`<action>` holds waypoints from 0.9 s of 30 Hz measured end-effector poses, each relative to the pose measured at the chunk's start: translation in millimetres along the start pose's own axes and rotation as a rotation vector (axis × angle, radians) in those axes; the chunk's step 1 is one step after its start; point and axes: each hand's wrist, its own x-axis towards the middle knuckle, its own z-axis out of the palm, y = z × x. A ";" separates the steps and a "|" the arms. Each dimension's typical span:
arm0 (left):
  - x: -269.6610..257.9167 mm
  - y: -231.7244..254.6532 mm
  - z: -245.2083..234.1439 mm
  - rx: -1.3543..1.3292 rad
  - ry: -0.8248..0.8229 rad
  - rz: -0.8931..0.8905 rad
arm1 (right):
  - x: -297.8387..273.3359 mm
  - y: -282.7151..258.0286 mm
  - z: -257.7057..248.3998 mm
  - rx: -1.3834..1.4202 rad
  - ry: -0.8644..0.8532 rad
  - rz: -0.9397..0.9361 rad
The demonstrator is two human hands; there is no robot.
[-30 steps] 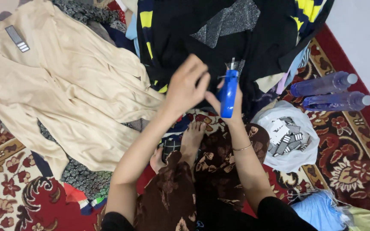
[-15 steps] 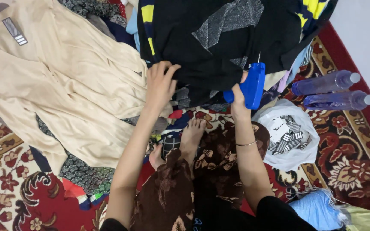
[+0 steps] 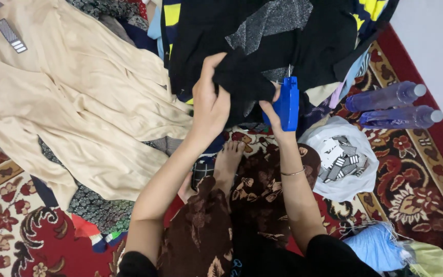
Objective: Attaching tags to various garments using a manual tagging gun
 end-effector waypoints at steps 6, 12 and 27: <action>-0.2 -55.3 -0.1 0.007 -0.102 -0.304 | 2.7 10.5 -24.8 0.196 -0.088 0.074; -7.9 -145.3 -16.2 -0.041 0.085 -0.444 | 22.8 -4.9 -44.0 0.053 0.037 0.121; -1.2 -154.3 3.9 -0.059 0.183 -0.773 | 195.7 12.0 -67.7 -0.661 -0.327 -0.062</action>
